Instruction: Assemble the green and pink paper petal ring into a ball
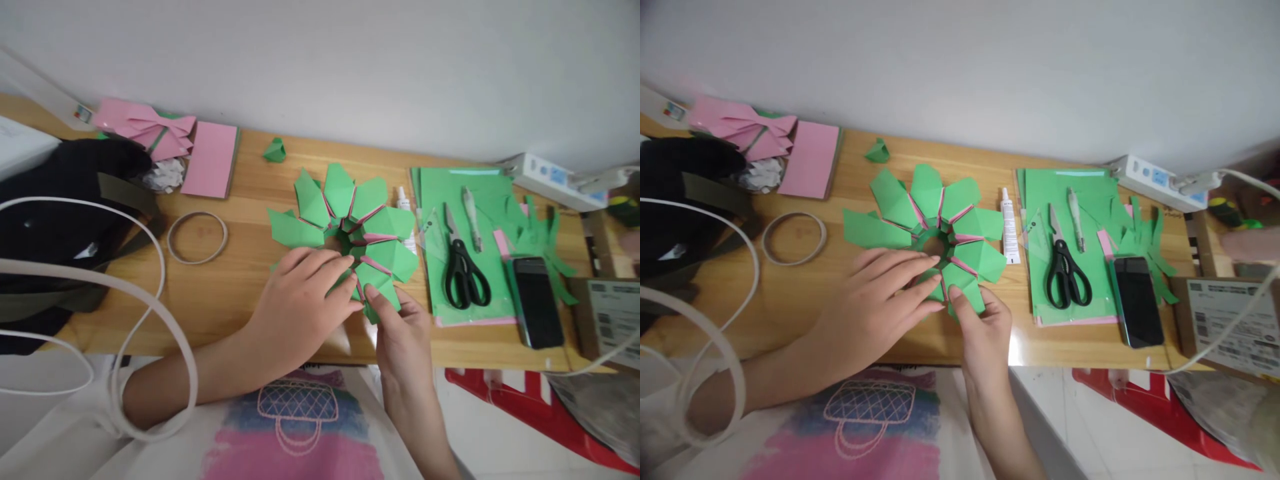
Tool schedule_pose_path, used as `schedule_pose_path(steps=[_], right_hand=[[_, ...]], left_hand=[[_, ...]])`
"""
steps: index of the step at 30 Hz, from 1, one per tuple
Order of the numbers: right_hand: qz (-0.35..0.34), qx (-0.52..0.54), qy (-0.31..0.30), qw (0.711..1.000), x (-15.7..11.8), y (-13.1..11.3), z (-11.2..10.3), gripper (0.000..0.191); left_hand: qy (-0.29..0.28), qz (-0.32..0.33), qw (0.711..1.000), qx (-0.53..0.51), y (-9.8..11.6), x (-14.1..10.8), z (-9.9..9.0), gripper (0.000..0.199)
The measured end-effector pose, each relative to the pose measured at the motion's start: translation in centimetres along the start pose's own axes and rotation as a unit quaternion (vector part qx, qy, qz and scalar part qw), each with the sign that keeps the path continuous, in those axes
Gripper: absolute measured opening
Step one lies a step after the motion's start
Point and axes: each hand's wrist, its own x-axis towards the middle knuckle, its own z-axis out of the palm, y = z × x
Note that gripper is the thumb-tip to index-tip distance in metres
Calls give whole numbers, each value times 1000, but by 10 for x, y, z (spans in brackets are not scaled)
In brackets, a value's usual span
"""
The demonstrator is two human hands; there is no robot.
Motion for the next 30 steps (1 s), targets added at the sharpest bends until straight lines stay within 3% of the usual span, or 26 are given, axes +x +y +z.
schedule_pose_path(steps=[3, 7, 14, 30], right_hand=[[-8, -18, 21, 1000, -1, -1, -3, 13], [-17, -54, 32, 998, 0, -1, -6, 14], [5, -46, 26, 999, -3, -6, -4, 22], [61, 37, 77, 994, 3, -7, 8, 22]], left_hand=[[-1, -18, 1000, 13, -6, -1, -10, 23], [-31, 6, 999, 2, -9, 1, -15, 24], [-114, 27, 993, 27, -1, 6, -15, 55], [-141, 17, 990, -3, 1, 8, -7, 46]])
